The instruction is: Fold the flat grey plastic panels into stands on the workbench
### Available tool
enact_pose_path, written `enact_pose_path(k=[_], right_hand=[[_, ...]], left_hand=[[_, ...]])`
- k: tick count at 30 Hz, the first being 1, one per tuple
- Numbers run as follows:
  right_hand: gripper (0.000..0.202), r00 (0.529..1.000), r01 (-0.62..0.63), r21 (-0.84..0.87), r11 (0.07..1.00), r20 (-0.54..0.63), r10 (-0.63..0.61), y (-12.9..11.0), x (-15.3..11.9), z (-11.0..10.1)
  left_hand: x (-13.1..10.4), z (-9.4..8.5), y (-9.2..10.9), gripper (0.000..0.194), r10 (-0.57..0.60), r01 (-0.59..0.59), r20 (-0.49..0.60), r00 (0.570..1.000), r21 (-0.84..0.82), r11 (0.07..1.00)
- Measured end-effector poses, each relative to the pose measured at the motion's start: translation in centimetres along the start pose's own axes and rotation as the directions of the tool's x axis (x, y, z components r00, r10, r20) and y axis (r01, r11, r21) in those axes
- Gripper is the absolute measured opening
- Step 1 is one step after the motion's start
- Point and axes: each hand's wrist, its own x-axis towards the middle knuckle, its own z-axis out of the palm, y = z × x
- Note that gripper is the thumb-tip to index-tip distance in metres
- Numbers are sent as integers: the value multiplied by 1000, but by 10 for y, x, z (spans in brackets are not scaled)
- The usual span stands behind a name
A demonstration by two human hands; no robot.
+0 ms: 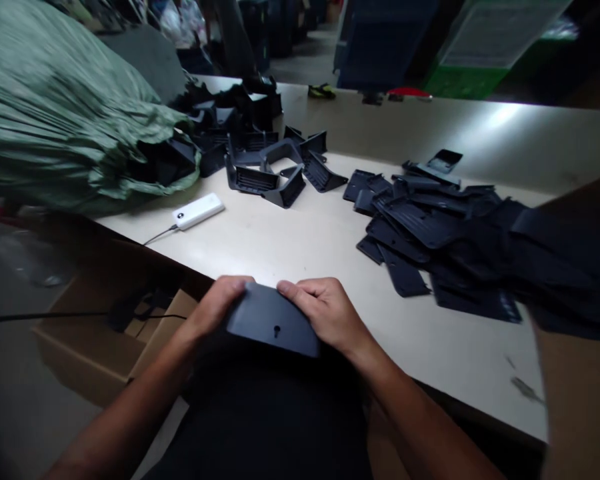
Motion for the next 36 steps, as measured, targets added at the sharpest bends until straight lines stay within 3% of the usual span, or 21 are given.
enact_pose_path(k=[2, 5, 7, 9, 11, 13, 15, 17, 18, 21, 24, 27, 29, 32, 34, 36], right_hand=[[62, 998, -20, -47, 999, 62, 23, -1, 6, -4], [55, 997, 71, -137, 988, -22, -74, -4, 11, -7], [44, 967, 151, -235, 960, -165, -193, -7, 13, -11], [38, 906, 169, -313, 934, -324, -272, -8, 13, -16], [42, 873, 129, -277, 952, -423, -242, -6, 12, -20], [50, 926, 72, -102, 992, -364, -105, -2, 11, -19], [56, 988, -5, 117, 993, -150, 23, 2, 10, -10], [55, 995, -100, 300, 949, 35, 93, 5, 9, 4], [53, 991, -130, 379, 916, 73, 110, 5, 9, 11], [44, 993, -107, 528, 843, 19, 114, 0, 5, 27], [39, 999, -54, 457, 888, 20, 50, -7, -2, 30], [39, 977, -63, 275, 959, 212, 4, -10, -8, 27], [34, 956, 14, 98, 995, 290, -42, -9, -8, 26], [24, 953, 163, -113, 980, 275, -127, -6, -6, 27], [27, 961, 151, -57, 987, 244, -133, -5, -5, 31], [35, 974, 90, 99, 991, 197, -109, -3, -5, 39]], left_hand=[[-4, -4, 0, 53, -64, 66, 143, 988, -6, 998], [-5, -6, -4, 54, -83, 90, 130, 988, -47, 995], [-6, -6, -8, 54, -68, 72, 35, 997, -106, 992], [-7, -7, -13, 53, -46, 25, -117, 992, -177, 984], [-9, -8, -18, 50, -12, -59, -311, 950, -220, 974], [-11, -6, -19, 47, 16, -139, -461, 887, -234, 962], [-14, -1, -18, 43, 33, -163, -501, 865, -219, 962], [-17, 7, -15, 42, 40, -137, -444, 895, -186, 973], [-18, 10, -14, 42, 37, -115, -393, 919, -176, 978], [-20, 16, -15, 42, 24, -82, -255, 967, -222, 972], [-16, 12, -23, 44, 11, -100, -245, 970, -357, 929], [-7, 7, -31, 53, -78, -65, -235, 969, -547, 835], [1, 6, -31, 59, -148, 35, -110, 983, -674, 738], [11, 10, -25, 54, -201, 215, 116, 973, -775, 594], [14, 16, -19, 43, -218, 247, 152, 964, -813, 528], [15, 23, -15, 35, -239, 207, 97, 966, -845, 493]])
